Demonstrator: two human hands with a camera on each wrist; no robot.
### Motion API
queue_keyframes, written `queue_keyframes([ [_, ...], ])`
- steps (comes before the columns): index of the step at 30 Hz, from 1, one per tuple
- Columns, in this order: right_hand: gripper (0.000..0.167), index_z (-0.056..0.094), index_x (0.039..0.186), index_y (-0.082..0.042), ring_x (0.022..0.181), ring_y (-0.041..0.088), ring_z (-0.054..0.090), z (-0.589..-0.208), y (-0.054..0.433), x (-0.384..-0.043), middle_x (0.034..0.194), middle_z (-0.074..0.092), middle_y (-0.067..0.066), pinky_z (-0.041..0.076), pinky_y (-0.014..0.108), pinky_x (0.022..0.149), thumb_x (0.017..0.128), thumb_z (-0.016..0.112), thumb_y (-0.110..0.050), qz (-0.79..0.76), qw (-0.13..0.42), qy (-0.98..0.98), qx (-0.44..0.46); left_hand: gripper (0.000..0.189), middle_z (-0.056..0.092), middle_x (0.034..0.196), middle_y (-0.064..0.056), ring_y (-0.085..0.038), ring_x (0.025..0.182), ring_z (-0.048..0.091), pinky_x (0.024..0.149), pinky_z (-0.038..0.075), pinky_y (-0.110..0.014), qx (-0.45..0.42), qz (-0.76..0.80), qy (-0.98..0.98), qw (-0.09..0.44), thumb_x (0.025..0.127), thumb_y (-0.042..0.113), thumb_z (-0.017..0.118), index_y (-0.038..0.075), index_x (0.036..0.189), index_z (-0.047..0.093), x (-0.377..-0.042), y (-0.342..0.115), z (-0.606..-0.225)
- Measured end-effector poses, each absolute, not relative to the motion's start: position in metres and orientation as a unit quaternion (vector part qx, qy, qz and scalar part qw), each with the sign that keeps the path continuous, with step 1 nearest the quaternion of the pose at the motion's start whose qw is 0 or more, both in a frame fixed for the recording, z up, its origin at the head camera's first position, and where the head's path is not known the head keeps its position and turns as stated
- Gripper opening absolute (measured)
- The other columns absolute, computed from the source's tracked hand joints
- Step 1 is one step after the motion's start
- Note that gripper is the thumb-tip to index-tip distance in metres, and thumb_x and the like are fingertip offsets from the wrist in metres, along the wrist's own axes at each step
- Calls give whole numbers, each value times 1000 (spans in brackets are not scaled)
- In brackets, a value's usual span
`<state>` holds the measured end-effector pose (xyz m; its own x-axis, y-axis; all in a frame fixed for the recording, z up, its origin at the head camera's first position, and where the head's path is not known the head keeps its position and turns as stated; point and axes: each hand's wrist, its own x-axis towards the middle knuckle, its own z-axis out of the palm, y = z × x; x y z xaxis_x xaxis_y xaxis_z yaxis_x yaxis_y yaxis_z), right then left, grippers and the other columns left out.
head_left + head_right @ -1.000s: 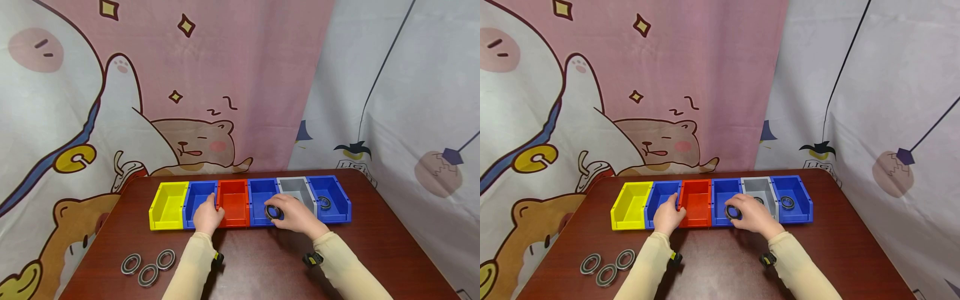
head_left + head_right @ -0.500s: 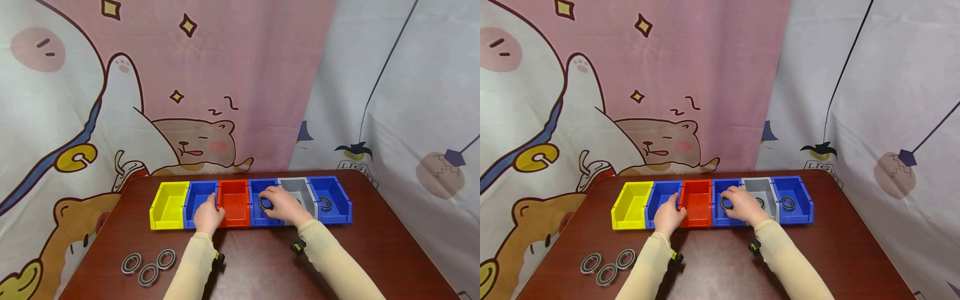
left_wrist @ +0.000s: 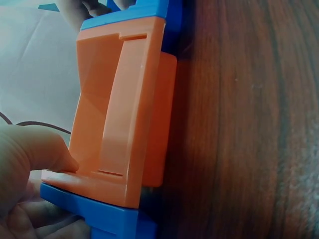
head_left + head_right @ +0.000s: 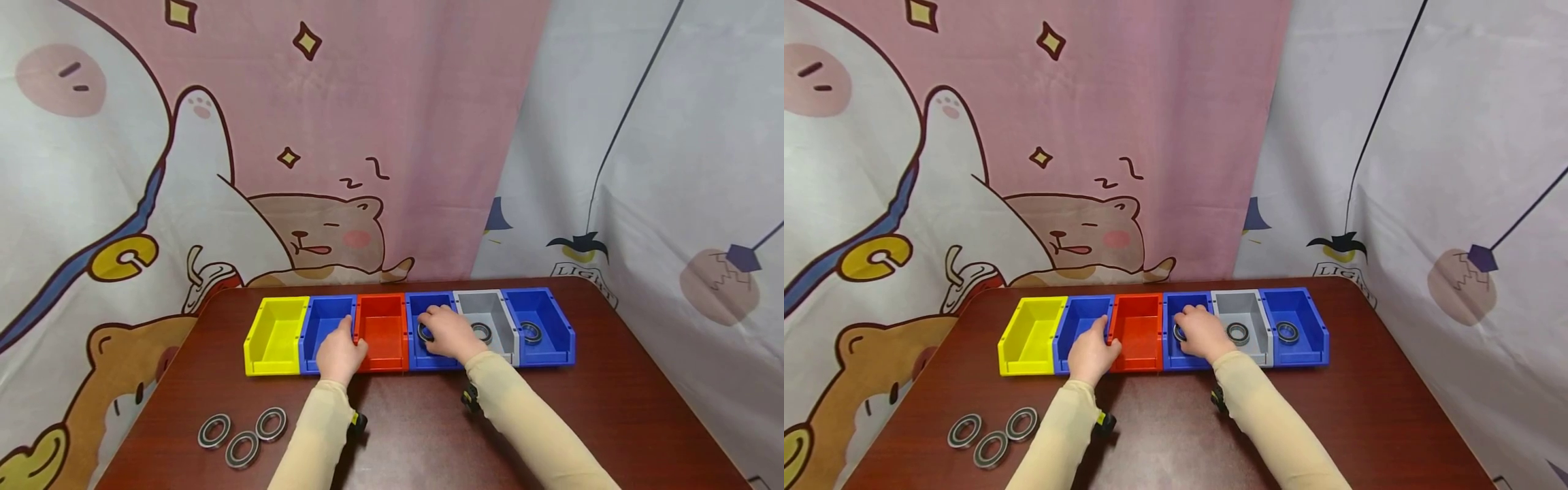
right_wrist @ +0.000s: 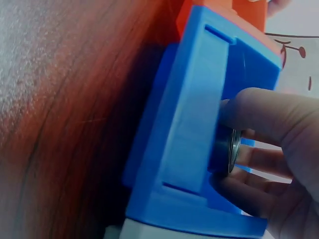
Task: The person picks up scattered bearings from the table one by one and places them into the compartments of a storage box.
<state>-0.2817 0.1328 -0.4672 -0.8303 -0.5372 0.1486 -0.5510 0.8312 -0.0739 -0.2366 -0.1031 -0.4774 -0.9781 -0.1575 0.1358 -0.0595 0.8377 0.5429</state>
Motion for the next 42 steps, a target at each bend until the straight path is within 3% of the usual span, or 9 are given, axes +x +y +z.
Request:
queue_keyframes([
  [5,38,71,112,-8,92,28,59,-474,127,-285,102,64,10,55,44,81,78,80,-22,24,45,-960,274,60,68,114,-22,-39,88,67,71,54,-52,55,-277,-955,92,84,20,69,4,140,54,-237,-103,-478],
  [12,28,70,100,-7,83,29,58,-479,122,-286,91,61,10,55,45,70,77,80,-17,1,64,-958,279,59,68,113,-22,-39,87,66,71,54,-52,59,-276,-955,90,85,20,69,4,140,54,-236,-103,-477],
  [27,14,71,92,-10,79,28,61,-484,119,-283,86,64,8,55,45,64,80,77,-13,-47,79,-956,279,60,69,113,-22,-37,85,66,68,54,-51,57,-278,-955,88,85,21,69,4,141,53,-237,-103,-478],
  [36,16,71,95,-9,83,28,62,-476,117,-279,88,64,8,56,46,66,80,78,-13,-31,59,-961,269,61,70,107,-22,-37,81,66,67,54,-50,57,-278,-955,88,85,21,69,4,141,53,-235,-102,-479],
  [42,32,71,111,-5,98,31,64,-465,125,-276,106,68,12,54,47,86,80,80,-13,54,41,-958,280,60,70,107,-22,-37,80,66,64,54,-50,57,-278,-954,97,84,20,68,3,140,54,-235,-102,-477],
])
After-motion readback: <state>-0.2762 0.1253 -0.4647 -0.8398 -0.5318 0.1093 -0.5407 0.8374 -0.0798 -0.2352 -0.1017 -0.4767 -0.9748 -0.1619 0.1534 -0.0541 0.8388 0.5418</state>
